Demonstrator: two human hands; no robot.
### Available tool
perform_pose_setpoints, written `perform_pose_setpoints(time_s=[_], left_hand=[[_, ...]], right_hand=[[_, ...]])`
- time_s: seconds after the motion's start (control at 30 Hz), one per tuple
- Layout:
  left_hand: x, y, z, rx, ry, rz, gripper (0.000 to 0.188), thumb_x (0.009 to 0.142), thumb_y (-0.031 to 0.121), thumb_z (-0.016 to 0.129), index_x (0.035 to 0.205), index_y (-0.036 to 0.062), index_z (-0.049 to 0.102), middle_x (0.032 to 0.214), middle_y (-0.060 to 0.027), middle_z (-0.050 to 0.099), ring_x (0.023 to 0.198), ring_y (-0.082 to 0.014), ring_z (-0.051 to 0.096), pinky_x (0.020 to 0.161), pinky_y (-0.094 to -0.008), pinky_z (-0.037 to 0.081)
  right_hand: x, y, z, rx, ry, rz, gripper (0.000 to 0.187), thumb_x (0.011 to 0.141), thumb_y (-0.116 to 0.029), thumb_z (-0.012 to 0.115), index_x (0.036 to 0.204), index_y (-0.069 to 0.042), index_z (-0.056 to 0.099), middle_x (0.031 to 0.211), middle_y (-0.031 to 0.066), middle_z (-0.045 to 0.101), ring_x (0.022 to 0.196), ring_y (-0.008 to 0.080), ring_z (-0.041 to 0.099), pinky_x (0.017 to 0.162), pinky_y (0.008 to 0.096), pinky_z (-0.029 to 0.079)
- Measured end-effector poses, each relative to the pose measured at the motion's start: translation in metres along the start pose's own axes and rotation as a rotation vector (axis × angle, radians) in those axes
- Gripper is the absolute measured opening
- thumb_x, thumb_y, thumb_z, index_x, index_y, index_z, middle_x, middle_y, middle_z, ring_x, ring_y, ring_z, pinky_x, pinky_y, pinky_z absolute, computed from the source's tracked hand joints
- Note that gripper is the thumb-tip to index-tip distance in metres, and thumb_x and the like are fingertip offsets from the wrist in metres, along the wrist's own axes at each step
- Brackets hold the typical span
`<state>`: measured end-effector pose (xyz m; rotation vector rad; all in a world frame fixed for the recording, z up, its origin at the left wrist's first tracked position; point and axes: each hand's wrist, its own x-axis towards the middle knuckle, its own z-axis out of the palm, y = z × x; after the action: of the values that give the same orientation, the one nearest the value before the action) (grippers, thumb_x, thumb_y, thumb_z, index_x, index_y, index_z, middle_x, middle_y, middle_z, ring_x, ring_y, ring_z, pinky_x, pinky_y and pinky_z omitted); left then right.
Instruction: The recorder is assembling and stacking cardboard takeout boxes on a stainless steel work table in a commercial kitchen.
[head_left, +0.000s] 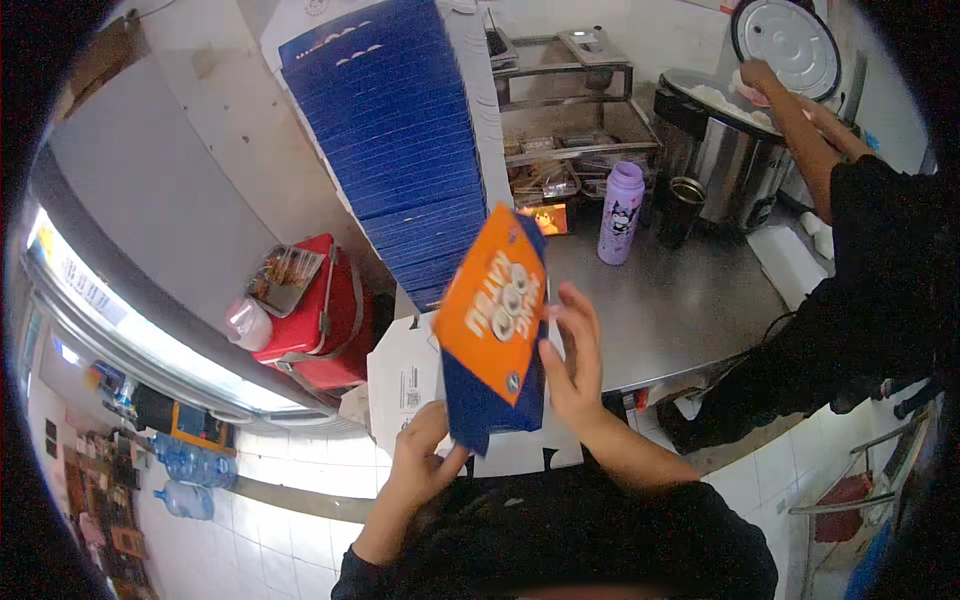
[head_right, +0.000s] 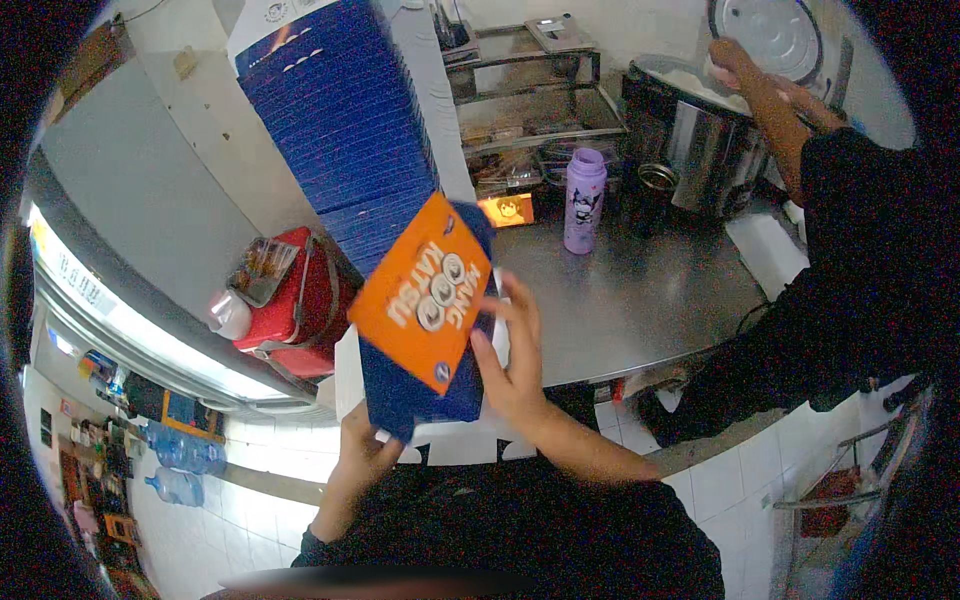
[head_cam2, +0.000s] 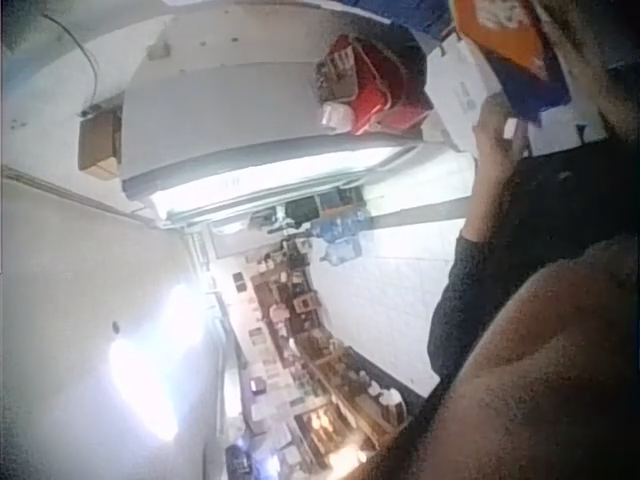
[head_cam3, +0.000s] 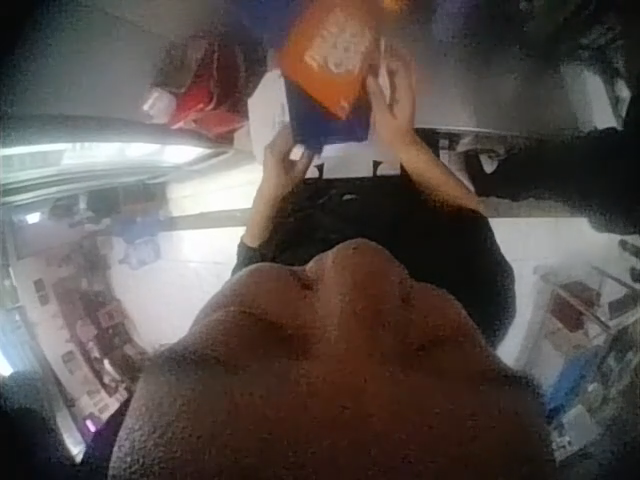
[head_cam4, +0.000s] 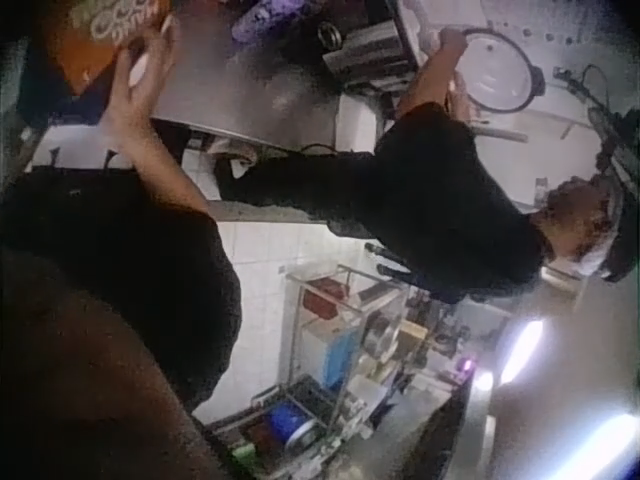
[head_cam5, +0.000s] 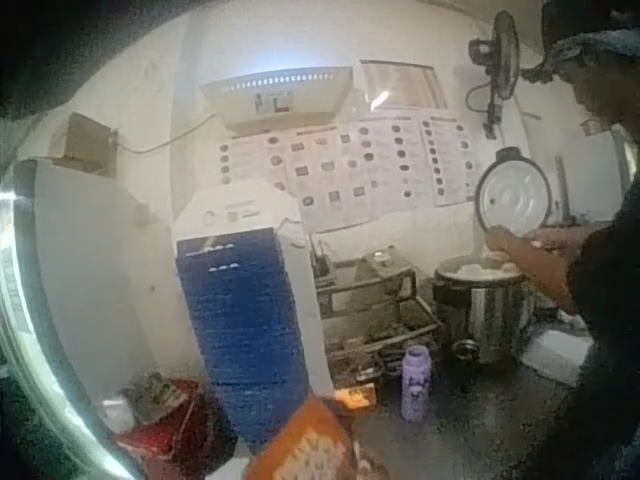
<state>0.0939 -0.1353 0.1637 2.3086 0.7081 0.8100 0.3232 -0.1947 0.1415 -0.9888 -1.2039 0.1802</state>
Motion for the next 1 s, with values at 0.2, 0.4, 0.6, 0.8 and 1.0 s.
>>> perform_pose_setpoints(time_s=[0.2, 0.4, 0.6, 0.8, 1.0], left_hand=[[0.017, -0.012, -0.009, 0.212, -0.095, 0.243, 0.017, 0.071, 0.010, 0.083, 0.069, 0.0042, 0.066, 0.140, -0.0141, 0.056, 0.137, -0.0408, 0.044, 0.107, -0.0448, 0.043], [0.027, -0.031, -0.019, 0.386, 0.044, 0.221, 0.016, 0.065, 0.008, 0.083, 0.068, 0.0059, 0.067, 0.140, -0.0141, 0.056, 0.134, -0.0392, 0.048, 0.104, -0.0443, 0.045], [0.051, -0.027, -0.032, 0.536, 0.192, 0.313, 0.017, 0.065, 0.004, 0.080, 0.078, 0.0060, 0.069, 0.136, -0.0137, 0.059, 0.127, -0.0363, 0.054, 0.100, -0.0419, 0.049], [0.064, -0.005, -0.046, 0.538, 0.194, 0.275, 0.029, 0.065, 0.004, 0.080, 0.093, 0.0065, 0.072, 0.141, -0.0132, 0.054, 0.128, -0.0359, 0.053, 0.101, -0.0425, 0.048], [0.066, -0.008, -0.046, 0.617, 0.166, 0.318, 0.050, 0.066, 0.016, 0.082, 0.114, 0.0092, 0.069, 0.145, -0.0147, 0.050, 0.131, -0.0368, 0.050, 0.104, -0.0452, 0.046]], right_hand=[[0.004, -0.011, 0.001, 0.457, -0.044, 0.489, 0.057, 0.099, -0.016, 0.058, 0.151, -0.011, 0.036, 0.148, 0.0096, 0.041, 0.122, 0.0193, 0.053, 0.094, 0.0333, 0.052], [0.018, -0.036, -0.006, 0.144, -0.301, 0.270, 0.053, 0.086, -0.011, 0.075, 0.135, -0.012, 0.057, 0.132, 0.0131, 0.054, 0.113, 0.0217, 0.062, 0.082, 0.0310, 0.058], [0.037, -0.055, -0.007, 0.133, -0.331, 0.235, 0.056, 0.079, -0.009, 0.082, 0.129, -0.009, 0.056, 0.129, 0.0106, 0.057, 0.109, 0.0221, 0.067, 0.073, 0.0286, 0.061], [0.062, -0.068, -0.013, 0.207, -0.229, 0.350, 0.057, 0.079, -0.008, 0.081, 0.129, -0.008, 0.053, 0.128, 0.0086, 0.057, 0.116, 0.0210, 0.063, 0.071, 0.0267, 0.061], [0.056, -0.073, -0.010, -0.016, -0.359, 0.125, 0.054, 0.074, -0.001, 0.082, 0.125, -0.005, 0.062, 0.131, 0.0135, 0.058, 0.117, 0.0240, 0.061, 0.084, 0.0313, 0.060]])
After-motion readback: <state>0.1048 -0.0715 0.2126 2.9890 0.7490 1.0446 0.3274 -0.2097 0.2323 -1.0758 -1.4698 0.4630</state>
